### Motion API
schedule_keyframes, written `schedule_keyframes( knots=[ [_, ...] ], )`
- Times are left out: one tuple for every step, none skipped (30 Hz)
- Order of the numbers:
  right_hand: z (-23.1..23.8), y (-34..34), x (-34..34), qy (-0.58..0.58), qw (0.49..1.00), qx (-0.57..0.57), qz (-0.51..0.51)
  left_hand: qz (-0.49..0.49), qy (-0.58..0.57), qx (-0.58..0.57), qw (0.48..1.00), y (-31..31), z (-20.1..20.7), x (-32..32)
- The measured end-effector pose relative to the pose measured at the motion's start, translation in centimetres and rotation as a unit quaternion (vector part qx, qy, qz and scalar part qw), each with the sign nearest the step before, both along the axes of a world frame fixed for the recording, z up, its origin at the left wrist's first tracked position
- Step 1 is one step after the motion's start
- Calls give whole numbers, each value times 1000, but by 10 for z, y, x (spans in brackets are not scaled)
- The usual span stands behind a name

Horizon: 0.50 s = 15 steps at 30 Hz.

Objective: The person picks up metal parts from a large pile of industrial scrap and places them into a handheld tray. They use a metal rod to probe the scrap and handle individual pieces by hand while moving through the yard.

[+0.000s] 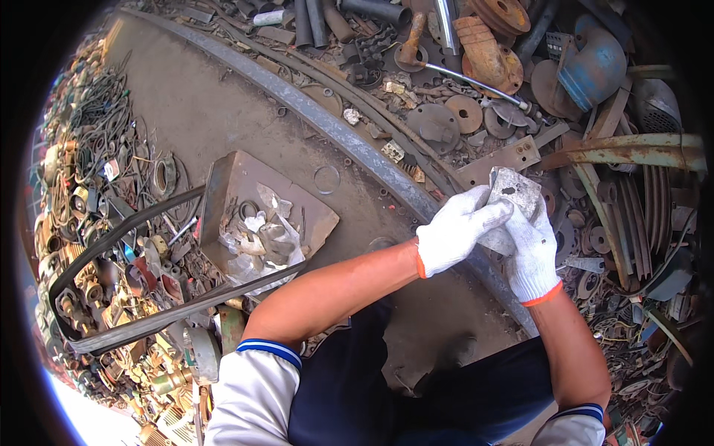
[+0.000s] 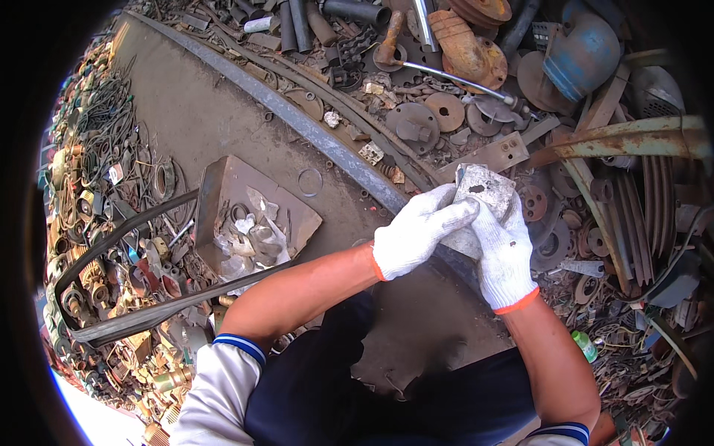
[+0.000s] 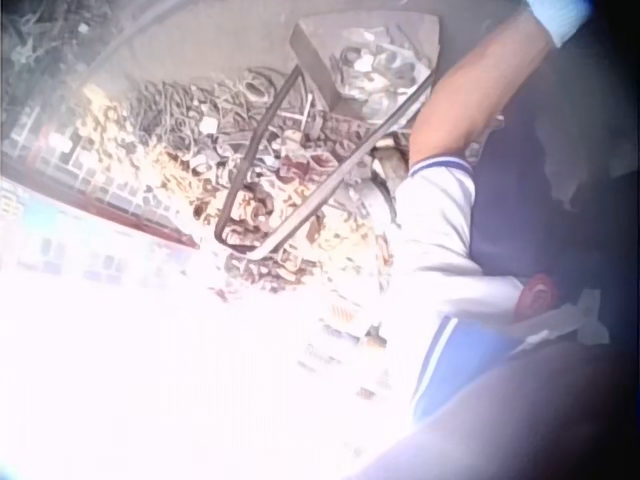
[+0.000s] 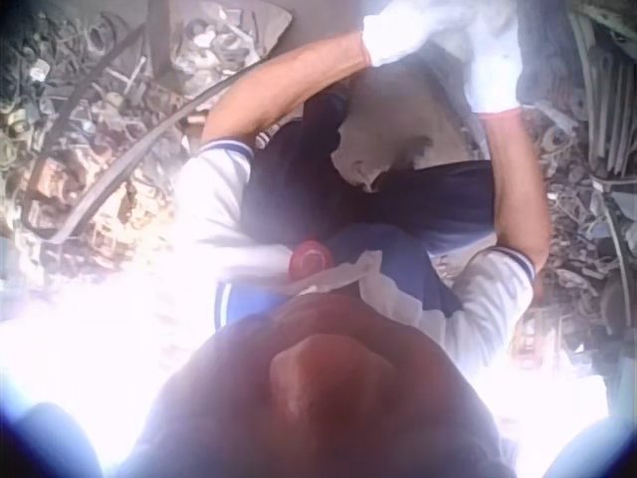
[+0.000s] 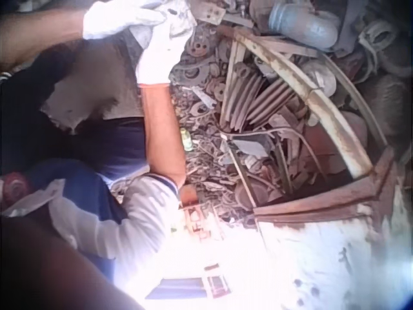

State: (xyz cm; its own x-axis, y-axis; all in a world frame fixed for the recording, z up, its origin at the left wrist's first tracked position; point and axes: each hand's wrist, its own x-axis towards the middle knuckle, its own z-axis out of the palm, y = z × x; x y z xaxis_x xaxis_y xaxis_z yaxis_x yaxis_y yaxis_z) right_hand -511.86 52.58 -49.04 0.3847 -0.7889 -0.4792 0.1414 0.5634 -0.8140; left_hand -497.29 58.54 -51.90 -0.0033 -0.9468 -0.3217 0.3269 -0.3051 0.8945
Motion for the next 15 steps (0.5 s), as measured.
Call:
schedule_keyframes(
  knots=[
    [1,-1,1,7,1000,-3,2,-35,-110,-4,993,0,-2,9],
    [2,-3,2,14,1000,-6,3,-70,-218,-8,973,0,-2,15],
    [3,-6,3,27,1000,-2,-8,-58,-323,-39,944,0,1,16],
    [6,-10,1,54,998,10,11,-96,-355,-34,929,-2,2,22],
    [8,-16,-4,81,996,23,29,-134,-385,-29,913,-8,1,35],
    [8,-21,-10,109,992,35,48,-171,-413,-24,894,-16,2,50],
    [10,-24,-15,129,991,-13,29,-138,-468,12,873,-26,3,69],
    [11,-29,-24,146,989,-24,13,-104,-517,46,848,-38,0,88],
    [13,-32,-28,143,989,-47,-6,-127,-657,56,741,-47,-11,108],
    [10,-32,-25,128,990,-63,-18,-146,-781,76,603,-47,-29,134],
    [11,-32,-27,120,991,-57,-25,-191,-798,118,559,-50,-51,155],
    [11,-29,-27,122,991,-57,-17,-238,-809,159,513,-52,-68,169],
    [13,-29,-29,127,990,-59,-12,-261,-785,170,536,-60,-70,174],
    [15,-27,-29,131,989,-60,-6,-284,-759,183,556,-67,-73,178],
    [15,-26,-29,136,989,-54,-7,-308,-731,192,577,-72,-76,178]
  ],
)
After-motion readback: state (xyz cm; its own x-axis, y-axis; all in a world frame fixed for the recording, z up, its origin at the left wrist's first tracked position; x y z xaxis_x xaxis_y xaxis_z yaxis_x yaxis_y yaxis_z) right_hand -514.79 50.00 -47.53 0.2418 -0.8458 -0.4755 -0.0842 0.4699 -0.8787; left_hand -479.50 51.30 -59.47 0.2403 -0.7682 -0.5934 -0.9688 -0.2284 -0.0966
